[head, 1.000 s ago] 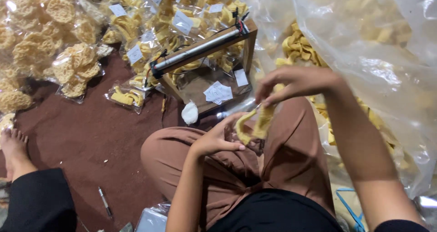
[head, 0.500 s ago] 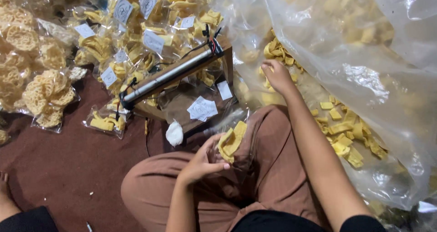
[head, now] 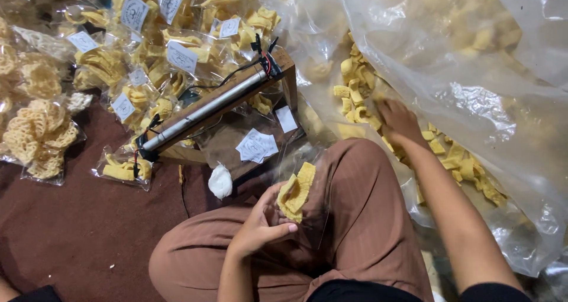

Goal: Packaging snacks into small plastic bags and sealing them using a manual heat sealer

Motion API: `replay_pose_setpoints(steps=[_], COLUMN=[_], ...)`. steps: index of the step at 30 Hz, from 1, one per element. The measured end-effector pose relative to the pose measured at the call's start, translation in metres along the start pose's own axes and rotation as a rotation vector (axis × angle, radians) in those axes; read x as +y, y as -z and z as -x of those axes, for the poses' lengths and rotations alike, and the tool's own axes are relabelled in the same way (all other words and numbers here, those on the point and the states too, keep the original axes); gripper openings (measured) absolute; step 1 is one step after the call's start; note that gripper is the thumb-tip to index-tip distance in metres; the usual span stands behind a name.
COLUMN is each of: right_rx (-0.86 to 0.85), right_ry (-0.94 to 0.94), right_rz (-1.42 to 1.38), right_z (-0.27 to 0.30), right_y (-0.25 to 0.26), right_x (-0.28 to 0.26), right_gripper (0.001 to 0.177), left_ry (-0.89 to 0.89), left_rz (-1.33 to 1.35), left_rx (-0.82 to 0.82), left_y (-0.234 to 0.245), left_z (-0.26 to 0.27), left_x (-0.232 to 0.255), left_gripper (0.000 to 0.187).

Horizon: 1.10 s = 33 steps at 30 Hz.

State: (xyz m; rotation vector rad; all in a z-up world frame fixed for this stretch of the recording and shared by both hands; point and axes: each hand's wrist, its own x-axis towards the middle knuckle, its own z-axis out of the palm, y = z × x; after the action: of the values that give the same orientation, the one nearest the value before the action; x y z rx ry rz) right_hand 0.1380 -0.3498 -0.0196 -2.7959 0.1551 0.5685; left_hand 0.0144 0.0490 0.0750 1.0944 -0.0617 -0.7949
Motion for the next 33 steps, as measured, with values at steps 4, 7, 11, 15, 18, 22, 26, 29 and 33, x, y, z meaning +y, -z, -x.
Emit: replay_pose_setpoints(steps=[4,7,11,15,18,22,26,29,33], right_rx=[-0.089,0.043,0.049,0.154,0.257,0.359,0.268,0.235,0.858], right_ry=[-0.172,-0.349,-0.051,-0.118,-0.298,-0.489,-0.294,-0.233,0.225], right_rz=[-0.124,-0.380,-0.326,-0.335,-0.407,-0.480,-0.269,-0.045,-0.265], right_z=[0.025,0.017,-0.062,-0.087,-0.086,-0.059,-0.027,-0.006,0.042], right_y=[0.008,0.040,0.008,-0.003,-0.005,0.006,0.002,-0.025,-0.059], right_x=[0.002,-0.031,0.010,0.015,0.003,-0.028,-0.018,0.013,0.036], right_gripper=[0.055,0.038,0.048,0.047,0.049,0.054,0.019,0.027,0.042], left_ry=[0.005,-0.026,-0.080,-0.082,-0.112,-0.143,-0.126,-0.191,-0.354], left_rz=[-0.047,0.024,-0.141,-0.105,-0.111,0.004,-0.064,0.057,0.086], left_rx=[0.018,0.025,0.126,0.159,0.144,0.083,0.089,0.099,0.197], left_y=[0.002,0.007,0.010,0.011,0.015,0.014,0.009,0.028,0.039], left_z=[0.002,-0.001,0.000,0.000,-0.002,-0.003,-0.004,-0.008,-0.009], left_x=[-0.005,-0.014,-0.011,-0.013,-0.021,-0.023,-0.015,-0.040,-0.051], left_gripper=[0.082,0.084,0.083,0.083,0.084,0.082,0.081,0.084,0.087])
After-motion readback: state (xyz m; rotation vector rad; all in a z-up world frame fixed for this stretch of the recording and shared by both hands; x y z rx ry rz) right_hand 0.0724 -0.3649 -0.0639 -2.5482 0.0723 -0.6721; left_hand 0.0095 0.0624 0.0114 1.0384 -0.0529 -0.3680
